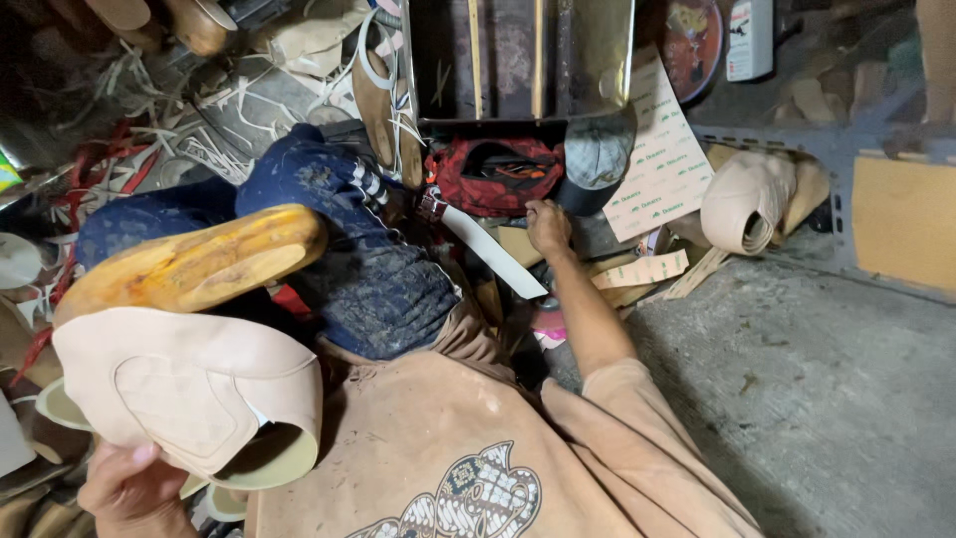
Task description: The person sits on the floor and handles a beige shoe upper, inserting a sole piece into it. They then pick up a green packet, open it, and appear to apply a substance to the shoe interior before pressing the sole firmly into place. Finally, they pick up a wooden shoe last and insert it into the shoe.
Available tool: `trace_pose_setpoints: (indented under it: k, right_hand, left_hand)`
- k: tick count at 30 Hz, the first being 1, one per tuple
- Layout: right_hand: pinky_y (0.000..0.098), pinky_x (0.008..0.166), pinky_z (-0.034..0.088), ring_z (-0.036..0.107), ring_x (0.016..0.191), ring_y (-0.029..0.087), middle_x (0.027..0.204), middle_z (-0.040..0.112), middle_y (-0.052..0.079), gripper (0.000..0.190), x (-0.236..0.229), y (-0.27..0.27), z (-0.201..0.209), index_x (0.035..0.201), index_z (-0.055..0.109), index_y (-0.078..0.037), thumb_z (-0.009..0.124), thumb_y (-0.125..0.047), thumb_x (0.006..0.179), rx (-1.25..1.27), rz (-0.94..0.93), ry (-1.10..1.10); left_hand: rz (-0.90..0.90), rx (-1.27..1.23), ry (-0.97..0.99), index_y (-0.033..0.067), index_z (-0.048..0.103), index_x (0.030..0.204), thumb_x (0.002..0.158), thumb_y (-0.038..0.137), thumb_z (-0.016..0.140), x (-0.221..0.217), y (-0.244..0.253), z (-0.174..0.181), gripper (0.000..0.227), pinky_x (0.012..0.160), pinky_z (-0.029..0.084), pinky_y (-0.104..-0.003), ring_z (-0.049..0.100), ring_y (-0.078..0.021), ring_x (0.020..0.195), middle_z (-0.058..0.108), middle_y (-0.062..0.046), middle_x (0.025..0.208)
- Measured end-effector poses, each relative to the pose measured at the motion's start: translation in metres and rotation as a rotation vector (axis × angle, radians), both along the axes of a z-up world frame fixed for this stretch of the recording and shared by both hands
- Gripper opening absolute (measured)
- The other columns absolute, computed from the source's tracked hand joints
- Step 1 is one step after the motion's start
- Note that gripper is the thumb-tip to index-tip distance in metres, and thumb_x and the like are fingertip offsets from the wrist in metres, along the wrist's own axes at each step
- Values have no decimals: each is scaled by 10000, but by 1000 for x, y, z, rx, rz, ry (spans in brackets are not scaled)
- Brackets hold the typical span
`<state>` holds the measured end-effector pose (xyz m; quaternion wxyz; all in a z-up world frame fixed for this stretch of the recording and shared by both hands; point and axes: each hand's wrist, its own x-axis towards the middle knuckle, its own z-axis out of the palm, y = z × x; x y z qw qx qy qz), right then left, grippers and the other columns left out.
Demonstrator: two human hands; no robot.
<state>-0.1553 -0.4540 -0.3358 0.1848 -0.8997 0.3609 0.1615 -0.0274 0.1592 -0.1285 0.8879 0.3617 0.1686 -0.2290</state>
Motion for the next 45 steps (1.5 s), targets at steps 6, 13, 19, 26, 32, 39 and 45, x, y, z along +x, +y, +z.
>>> trace_pose_setpoints:
  k: [6,13,19,26,32,39,45]
  right_hand:
    - [439,927,534,705,976,320,1051,742,65,376,84,-21,-36,1122,791,-281,525,-150,889,12,254,-87]
    - [514,1011,494,634,1192,385,1253,690,167,383,109,-22,-64,1286,596,-167,557,-287,925,57,324,505]
    - [547,929,537,656,1120,435,1185,685,243,548,103,-7,-65,1402,520,-150,617,-356,904,71,341,631]
    - [574,541,536,718,714,423,880,695,156,177,63,-28,-28,1102,533,-93,475,-223,997,-158,576,233]
    - [565,731,499,653,910,470,1010,688,216,376,12,-68,41,1385,430,-116,491,-214,1027,14,534,77]
    - [527,909,509,651,1009,394,982,682,206,309,-20,12,135,1190,592,-61,443,-323,1118,362,8,-436]
    - [534,1192,62,154,1571,370,1711,244,151,300,6,53,231,960,705,-247,673,-533,873,1453,-121,-890]
  left_hand:
    - [-293,481,257,-33,577,911,753,224,594,-6,-1,28,302,300,167,-268,357,-138,334,488,-85,491]
    - [-225,676,780,-51,342,1598,827,-42,269,-3,-8,25,774,996,317,-635,442,-610,1149,462,-425,1344]
    - [-217,497,642,-44,582,1328,795,117,566,-18,6,5,557,608,420,-353,588,-278,709,638,-199,870]
    - [-185,495,610,-99,566,1361,822,-33,499,-40,39,-56,547,786,519,-684,636,-489,1003,650,-294,1112]
    - [-74,-114,104,-218,540,1336,818,-4,656,-16,-17,-65,572,854,587,-624,715,-516,1049,700,-385,1203]
    - [-13,7,-31,-106,552,1393,697,43,547,-20,-29,-104,712,813,546,-693,743,-460,976,732,-314,1123]
    - [36,-64,-2,-87,518,1435,656,56,529,-12,-30,-109,792,887,525,-673,705,-492,1019,680,-330,1193]
